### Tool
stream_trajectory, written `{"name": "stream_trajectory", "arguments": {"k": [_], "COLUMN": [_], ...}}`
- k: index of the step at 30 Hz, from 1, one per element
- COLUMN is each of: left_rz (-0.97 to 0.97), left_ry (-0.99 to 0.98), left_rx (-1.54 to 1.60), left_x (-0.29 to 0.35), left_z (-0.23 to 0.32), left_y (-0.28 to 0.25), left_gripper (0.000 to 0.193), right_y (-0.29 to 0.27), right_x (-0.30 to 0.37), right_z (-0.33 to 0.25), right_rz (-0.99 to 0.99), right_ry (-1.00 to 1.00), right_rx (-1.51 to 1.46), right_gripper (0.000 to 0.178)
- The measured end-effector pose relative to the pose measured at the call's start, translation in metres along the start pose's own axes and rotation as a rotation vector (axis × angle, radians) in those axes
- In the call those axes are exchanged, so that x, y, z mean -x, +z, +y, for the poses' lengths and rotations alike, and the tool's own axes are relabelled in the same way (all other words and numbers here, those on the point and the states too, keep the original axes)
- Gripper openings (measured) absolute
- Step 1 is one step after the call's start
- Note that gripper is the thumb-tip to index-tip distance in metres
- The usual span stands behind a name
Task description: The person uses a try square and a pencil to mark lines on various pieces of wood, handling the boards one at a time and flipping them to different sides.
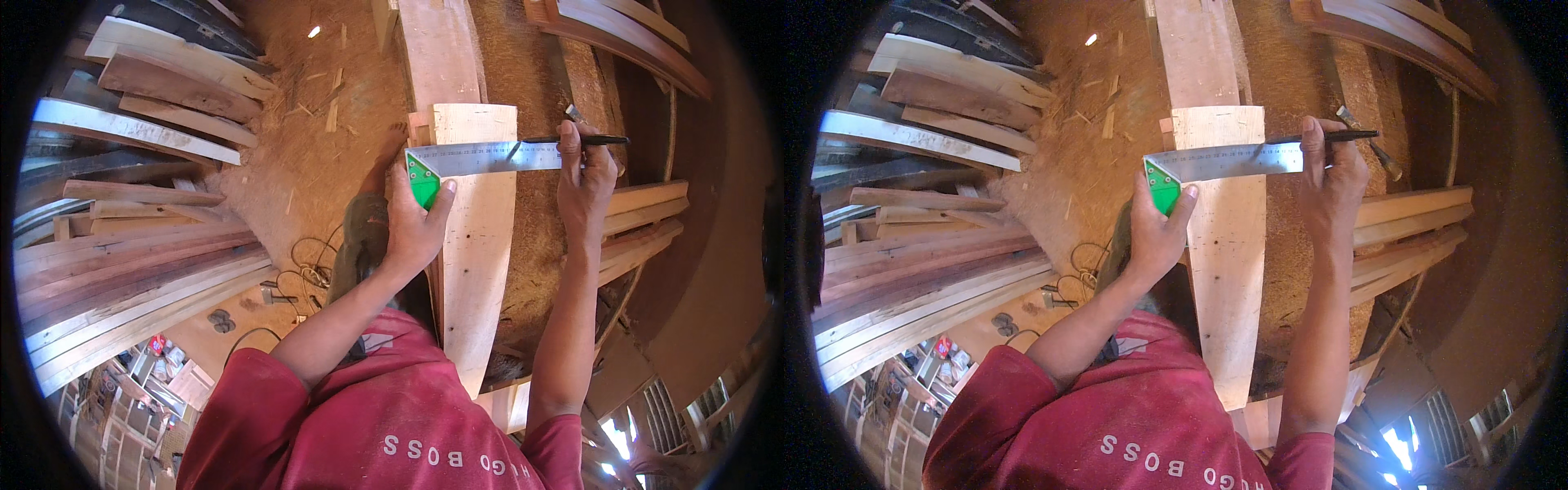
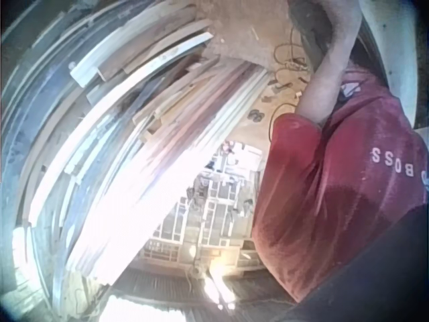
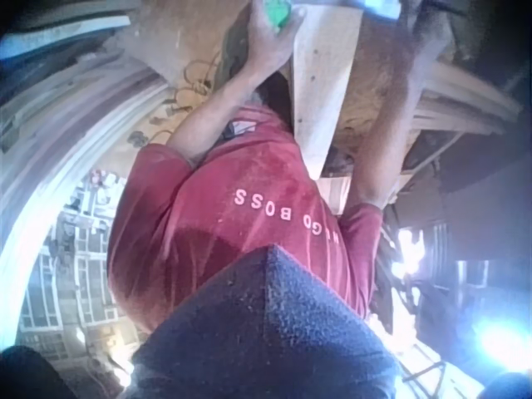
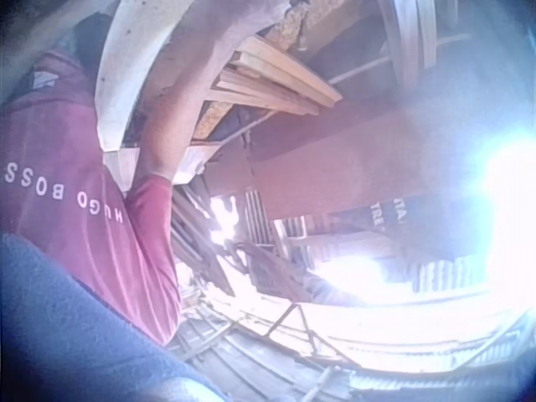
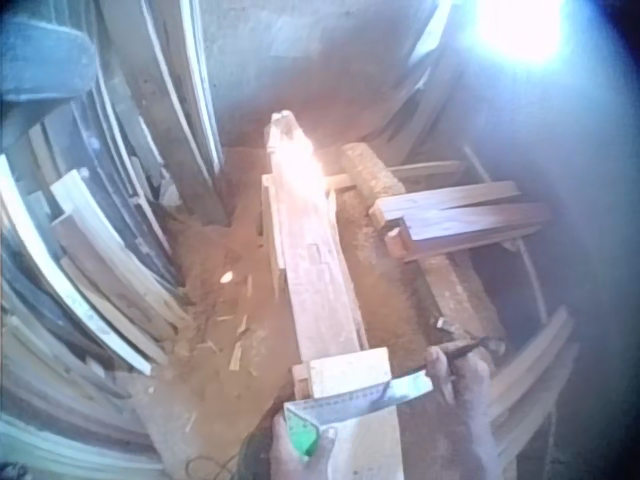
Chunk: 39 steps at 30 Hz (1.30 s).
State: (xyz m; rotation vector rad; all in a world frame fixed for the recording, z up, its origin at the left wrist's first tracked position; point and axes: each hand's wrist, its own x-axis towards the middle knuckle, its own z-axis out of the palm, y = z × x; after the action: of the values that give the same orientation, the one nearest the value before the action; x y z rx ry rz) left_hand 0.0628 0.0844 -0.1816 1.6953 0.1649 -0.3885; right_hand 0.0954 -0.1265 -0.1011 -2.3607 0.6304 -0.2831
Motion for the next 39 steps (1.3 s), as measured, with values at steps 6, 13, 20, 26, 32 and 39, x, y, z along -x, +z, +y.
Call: {"name": "stream_trajectory", "arguments": {"k": [6, 13, 20, 26, 32, 39], "left_rz": [-0.018, -0.038, 0.254, 0.206, 0.022, -0.154], "left_ry": [-0.078, -0.029, -0.146, 0.098, 0.364, 0.296], "left_rx": [0.074, 0.290, 0.413, 0.724, 0.002, -0.048], "left_x": [0.000, 0.000, -0.012, -0.088, -0.109, -0.115], "left_z": [0.011, 0.006, 0.038, 0.080, 0.035, 0.014], "left_y": [0.000, 0.003, -0.020, -0.048, -0.017, -0.018], "left_gripper": [0.045, 0.053, 0.024, 0.015, 0.036, 0.025], "right_y": [0.023, 0.070, -0.029, -0.163, -0.112, -0.066], "right_x": [0.005, 0.031, 0.125, 0.448, 0.640, 0.635], "right_z": [-0.006, -0.095, -0.023, 0.102, 0.073, 0.040], "right_rz": [-0.079, -0.212, 0.020, 0.105, 0.365, 0.647], "right_ry": [-0.300, -0.460, -0.165, 0.972, 1.309, 1.466], "right_rx": [0.263, -0.062, -0.107, 0.281, -0.053, -0.107], "right_gripper": [0.015, 0.016, 0.006, 0.037, 0.043, 0.046]}}
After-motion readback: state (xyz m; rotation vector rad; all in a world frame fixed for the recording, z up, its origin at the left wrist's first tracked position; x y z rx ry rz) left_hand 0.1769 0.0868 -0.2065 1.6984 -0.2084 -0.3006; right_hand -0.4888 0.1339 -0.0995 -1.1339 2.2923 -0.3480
